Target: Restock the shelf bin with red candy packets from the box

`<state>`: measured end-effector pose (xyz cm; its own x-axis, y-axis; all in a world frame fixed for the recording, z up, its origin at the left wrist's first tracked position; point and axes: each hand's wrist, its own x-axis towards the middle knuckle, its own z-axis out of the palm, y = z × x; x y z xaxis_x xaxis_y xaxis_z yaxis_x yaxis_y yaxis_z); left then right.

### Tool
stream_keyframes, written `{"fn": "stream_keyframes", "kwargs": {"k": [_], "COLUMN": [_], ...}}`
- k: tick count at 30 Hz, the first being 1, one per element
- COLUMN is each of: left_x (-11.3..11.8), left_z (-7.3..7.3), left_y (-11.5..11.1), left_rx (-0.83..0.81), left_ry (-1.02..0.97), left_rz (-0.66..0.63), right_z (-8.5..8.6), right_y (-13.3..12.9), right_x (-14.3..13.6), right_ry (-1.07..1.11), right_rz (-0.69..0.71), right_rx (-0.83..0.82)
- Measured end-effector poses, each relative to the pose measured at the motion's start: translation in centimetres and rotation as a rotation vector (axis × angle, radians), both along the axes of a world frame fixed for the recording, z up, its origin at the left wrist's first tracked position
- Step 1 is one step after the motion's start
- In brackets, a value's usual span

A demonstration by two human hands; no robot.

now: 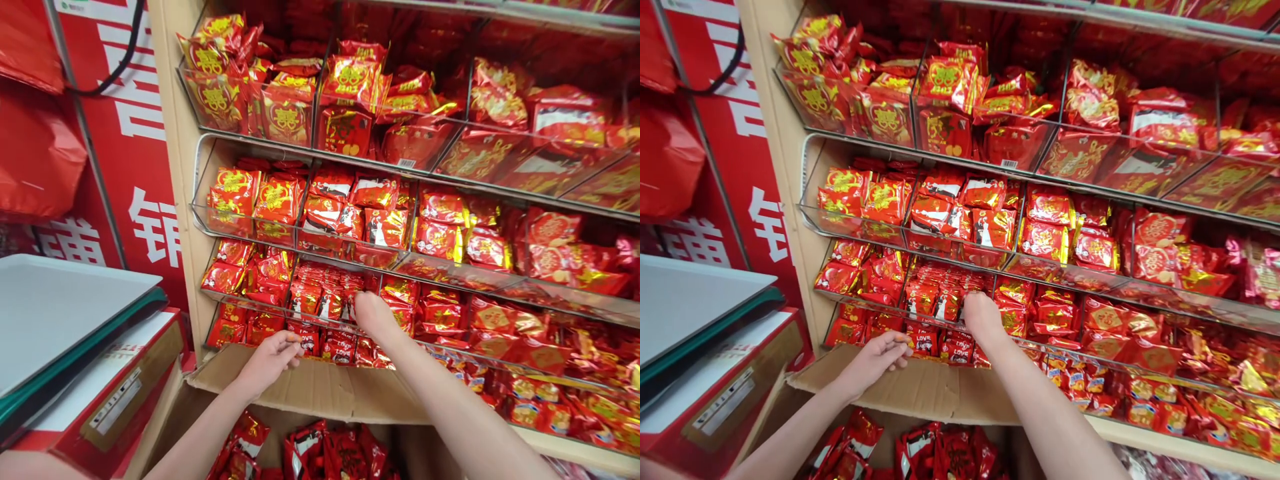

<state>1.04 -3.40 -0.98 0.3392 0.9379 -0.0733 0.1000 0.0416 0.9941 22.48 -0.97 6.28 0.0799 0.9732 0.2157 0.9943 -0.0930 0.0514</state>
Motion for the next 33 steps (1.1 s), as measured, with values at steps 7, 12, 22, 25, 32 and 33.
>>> {"fn": "stream_keyframes", "kwargs": {"k": [7, 12, 22, 25, 32, 33], "left_x": [0.0, 0.0, 0.0, 0.2, 0.2, -0.1], "left_z": [-0.1, -0.1, -0.1, -0.1, 1.5, 1.7], "left_y": [0.0, 0.1, -0.1, 0.1, -1.9, -3.0], "left_rx": [-0.004, -0.018, 0.021, 0.061, 0.305, 0.367], "left_ry": [0.002, 0.006, 0.046, 0.067, 0.143, 0.165], "left_rz": [-0.005, -0.012, -0.041, -0.062, 0.045, 0.041], "right_z": [-1.1, -2.4, -3.6, -4.3, -5.1, -5.1], "right_y": [2.5, 3.9, 4.3, 4.3, 3.0, 2.2], "right_x": [-0.5, -0.1, -1.6, -1.6, 0.2, 0.4], "right_ry": [-0.078, -0.087, 0.032, 0.069, 0.23, 0.271], "right_rz": [0.038, 0.079, 0.134, 0.166, 0.212, 0.248], "right_rx": [-0.066, -0.067, -0.041, -0.004, 0.144, 0.227]}}
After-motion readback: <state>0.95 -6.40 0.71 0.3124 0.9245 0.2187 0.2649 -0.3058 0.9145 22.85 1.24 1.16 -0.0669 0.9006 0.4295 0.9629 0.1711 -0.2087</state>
